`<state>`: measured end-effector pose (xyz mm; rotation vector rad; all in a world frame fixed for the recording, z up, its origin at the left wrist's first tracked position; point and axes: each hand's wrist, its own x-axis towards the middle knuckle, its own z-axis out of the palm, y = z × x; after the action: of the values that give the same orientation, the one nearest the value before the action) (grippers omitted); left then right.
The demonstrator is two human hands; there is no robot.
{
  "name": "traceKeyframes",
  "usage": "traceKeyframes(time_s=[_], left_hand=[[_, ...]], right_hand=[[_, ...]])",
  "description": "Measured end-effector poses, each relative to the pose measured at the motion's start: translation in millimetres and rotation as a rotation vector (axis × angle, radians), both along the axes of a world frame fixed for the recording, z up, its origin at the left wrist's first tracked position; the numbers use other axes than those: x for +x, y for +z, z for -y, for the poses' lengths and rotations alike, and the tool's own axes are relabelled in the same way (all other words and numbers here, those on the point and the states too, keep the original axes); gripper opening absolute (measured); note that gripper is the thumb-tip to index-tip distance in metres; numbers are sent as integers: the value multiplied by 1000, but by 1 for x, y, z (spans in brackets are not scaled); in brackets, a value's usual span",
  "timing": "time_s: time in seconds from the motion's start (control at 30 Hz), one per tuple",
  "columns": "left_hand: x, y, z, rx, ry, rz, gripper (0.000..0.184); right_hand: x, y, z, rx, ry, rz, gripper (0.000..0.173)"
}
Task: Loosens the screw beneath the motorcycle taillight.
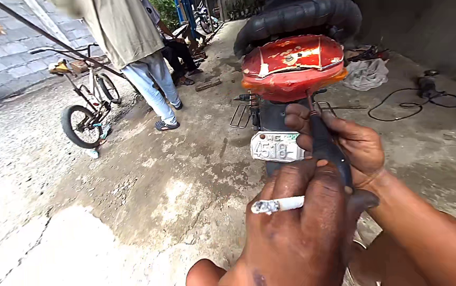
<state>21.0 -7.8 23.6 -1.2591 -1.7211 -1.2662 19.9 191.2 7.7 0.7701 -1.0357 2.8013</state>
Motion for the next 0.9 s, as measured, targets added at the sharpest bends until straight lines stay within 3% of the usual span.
traceKeyframes(time_s=[0.07,0.17,0.33,0.5,0.73,0.9], left_hand=[[1,-1,-4,8,51,39,41],[-4,-5,-8,-16,88,66,51],[-3,-4,0,37,5,87,49],[4,0,-3,-17,22,-22,34],[-1,-6,-8,-118,142,89,56],[1,-3,0,-57,18,82,48]], right_hand=[[2,0,-2,-44,57,-29,44],[2,-2,-1,-18,-68,-44,34],[-1,-1,3,3,-93,-48,29],[-1,-5,-7,40,-75,-53,27],[-4,-4,5,60,-274,94,26],[-1,3,9,75,-320,150,25]])
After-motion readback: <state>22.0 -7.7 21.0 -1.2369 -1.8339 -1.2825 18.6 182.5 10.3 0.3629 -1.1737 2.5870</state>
